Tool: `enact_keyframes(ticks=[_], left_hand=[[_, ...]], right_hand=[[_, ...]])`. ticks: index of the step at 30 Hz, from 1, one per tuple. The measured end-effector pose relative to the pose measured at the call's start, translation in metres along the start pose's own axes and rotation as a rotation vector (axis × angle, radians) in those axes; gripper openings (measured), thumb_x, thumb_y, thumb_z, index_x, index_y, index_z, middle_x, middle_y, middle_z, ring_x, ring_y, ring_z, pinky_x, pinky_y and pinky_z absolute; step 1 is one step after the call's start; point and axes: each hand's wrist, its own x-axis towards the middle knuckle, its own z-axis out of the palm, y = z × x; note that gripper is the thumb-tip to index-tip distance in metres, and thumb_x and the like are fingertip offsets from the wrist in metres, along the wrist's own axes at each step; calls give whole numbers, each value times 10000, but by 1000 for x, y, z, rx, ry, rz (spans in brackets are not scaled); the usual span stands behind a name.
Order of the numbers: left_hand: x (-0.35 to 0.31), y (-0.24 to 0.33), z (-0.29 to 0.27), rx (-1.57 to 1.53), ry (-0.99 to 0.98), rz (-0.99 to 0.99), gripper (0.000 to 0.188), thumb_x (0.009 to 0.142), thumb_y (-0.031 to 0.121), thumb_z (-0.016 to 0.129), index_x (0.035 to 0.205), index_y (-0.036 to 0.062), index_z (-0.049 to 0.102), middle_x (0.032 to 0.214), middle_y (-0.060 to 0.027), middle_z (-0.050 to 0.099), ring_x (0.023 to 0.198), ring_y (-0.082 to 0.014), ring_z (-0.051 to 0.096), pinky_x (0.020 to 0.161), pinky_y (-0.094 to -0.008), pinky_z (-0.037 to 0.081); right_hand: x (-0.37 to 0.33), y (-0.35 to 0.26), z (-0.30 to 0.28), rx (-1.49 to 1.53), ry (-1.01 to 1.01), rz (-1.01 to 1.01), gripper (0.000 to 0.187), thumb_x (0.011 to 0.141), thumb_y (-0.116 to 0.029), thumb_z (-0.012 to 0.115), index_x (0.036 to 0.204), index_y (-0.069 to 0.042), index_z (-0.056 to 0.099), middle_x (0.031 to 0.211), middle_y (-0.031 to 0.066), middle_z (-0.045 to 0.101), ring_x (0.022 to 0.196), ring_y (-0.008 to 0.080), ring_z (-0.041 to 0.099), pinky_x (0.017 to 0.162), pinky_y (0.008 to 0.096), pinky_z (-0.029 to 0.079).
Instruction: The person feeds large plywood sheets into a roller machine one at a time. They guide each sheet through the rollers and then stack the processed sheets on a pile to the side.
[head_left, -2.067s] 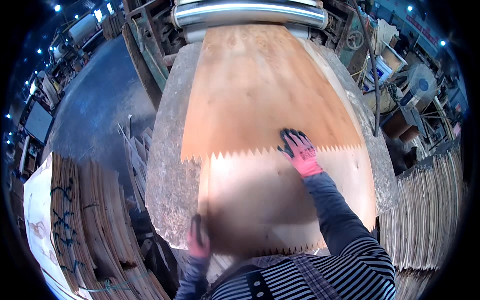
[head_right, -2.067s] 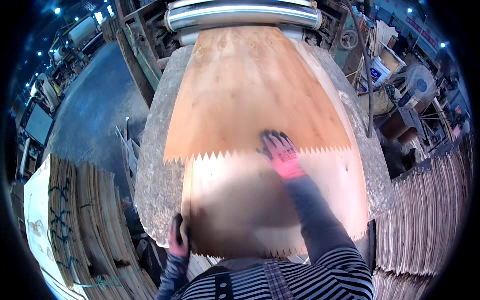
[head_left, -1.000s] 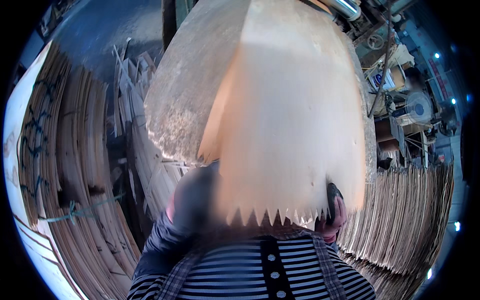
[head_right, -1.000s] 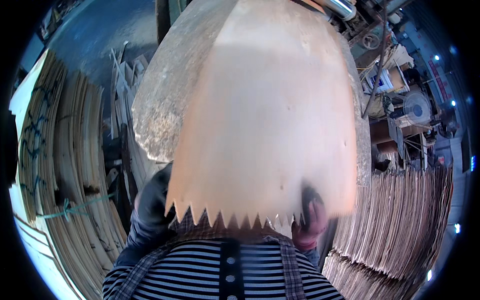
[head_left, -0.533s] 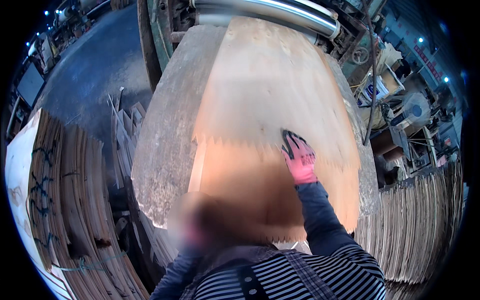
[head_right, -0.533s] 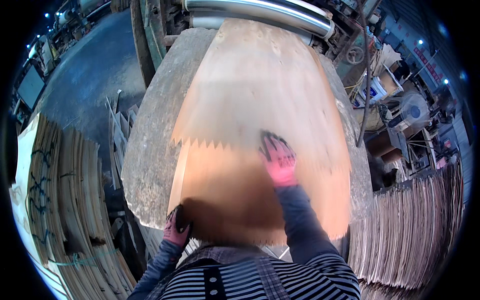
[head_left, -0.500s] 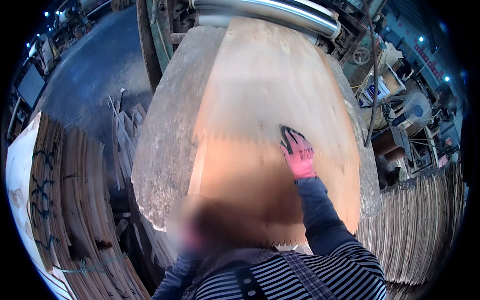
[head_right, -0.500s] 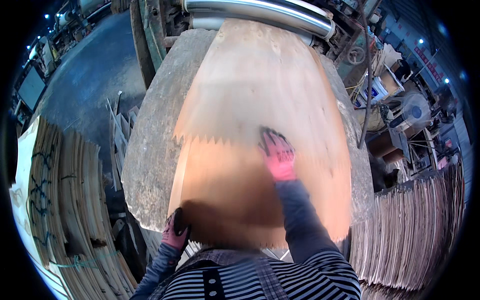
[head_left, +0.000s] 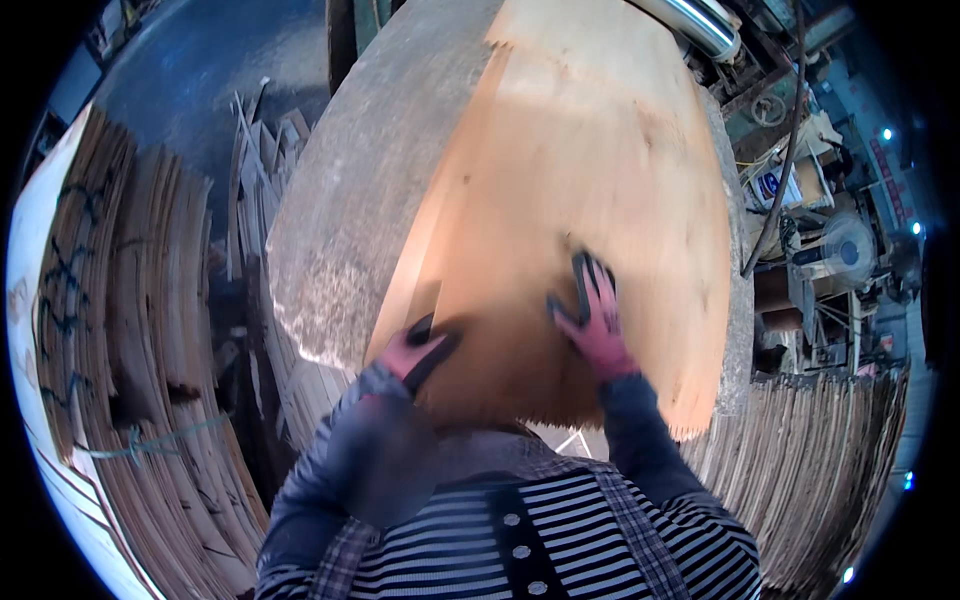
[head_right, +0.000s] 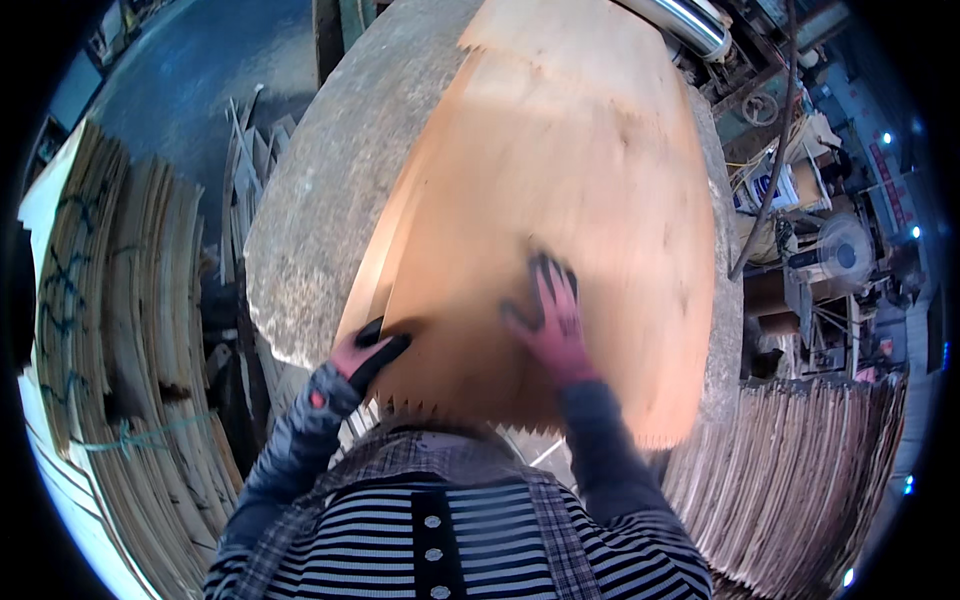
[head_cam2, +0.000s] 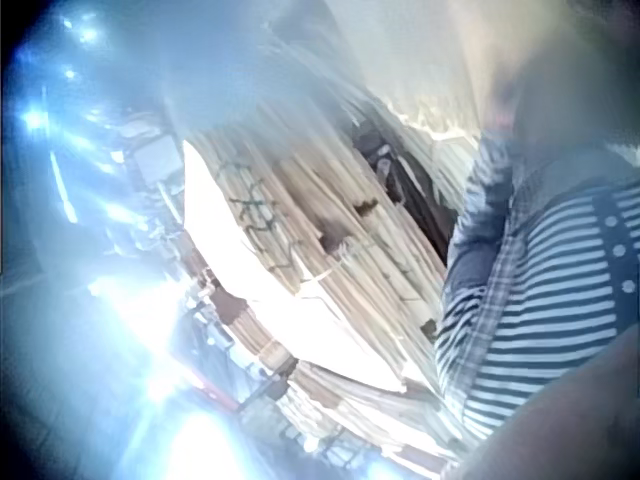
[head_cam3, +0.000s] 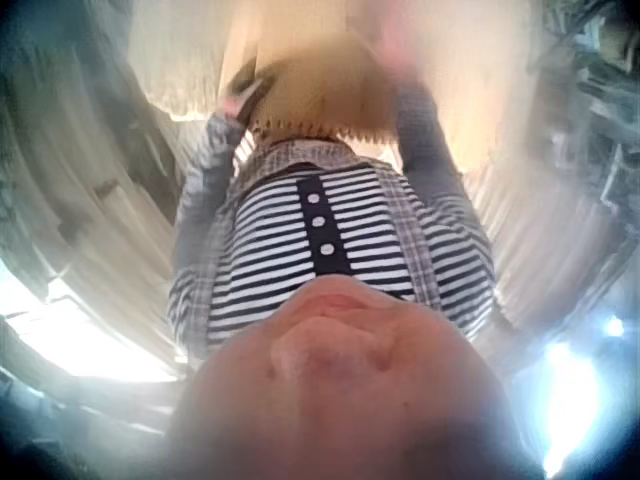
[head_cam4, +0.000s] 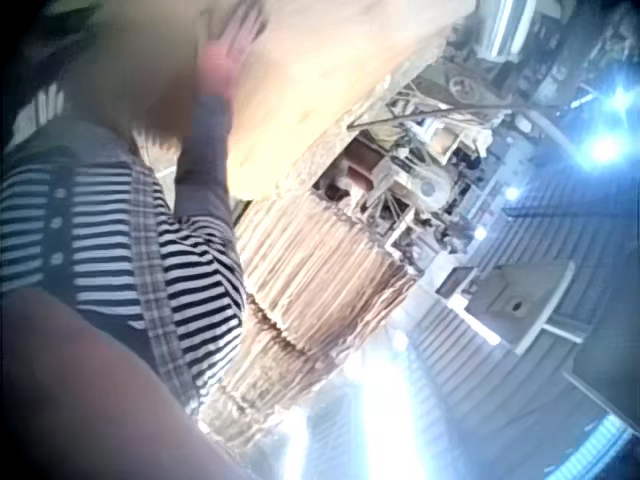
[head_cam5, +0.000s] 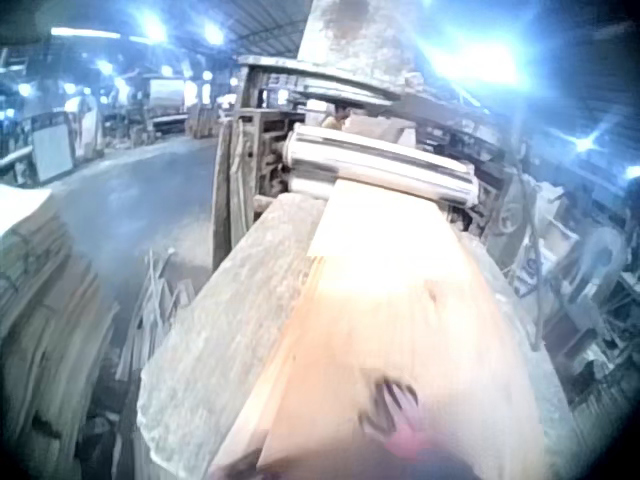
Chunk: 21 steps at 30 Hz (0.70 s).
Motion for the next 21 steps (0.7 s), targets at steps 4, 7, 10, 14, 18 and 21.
enact_keyframes(ticks=[4,7,10,14,18,21], left_hand=[[-6,49,35,7,-192,-41,280,824,143,539,1058,-10,532,941,-79,594,851,-144,554,752,-252,442],[-35,71,60,-16,-290,-25,266,837,110,495,1078,-3,510,975,-102,584,871,-190,560,763,-274,444],[-83,93,61,24,-428,98,321,836,68,486,1140,-19,439,1079,-108,542,896,-210,559,779,-275,443],[-142,107,17,-304,-219,49,334,833,36,471,1160,-10,422,1048,-129,559,920,-242,557,788,-306,445],[-74,63,-46,594,-222,982,377,810,155,526,1135,-17,444,1069,-131,534,923,-239,542,814,-348,429],[-16,-42,-62,752,108,545,500,752,247,564,1172,18,418,1134,-188,467,971,-308,489,834,-385,399]], right_hand=[[-144,-45,-31,-102,-258,90,796,659,-342,669,1268,16,301,1315,228,285,1224,399,246,1012,488,173],[-198,-54,-38,-165,64,20,715,726,-288,594,1274,35,267,1312,219,303,1210,392,281,1006,462,205],[-225,-72,-67,-80,262,181,533,863,-418,386,1196,-2,407,1201,226,440,1136,383,399,957,470,302],[-225,-113,-79,-205,217,164,460,818,-373,467,1080,2,515,1081,214,525,1010,394,494,884,465,380],[-197,-127,-89,-277,181,113,426,739,-340,553,1010,-11,571,1011,201,556,942,384,529,847,449,412],[-118,-107,-82,-298,121,80,503,715,-365,593,1062,-4,542,1039,192,547,973,358,512,867,415,400]])
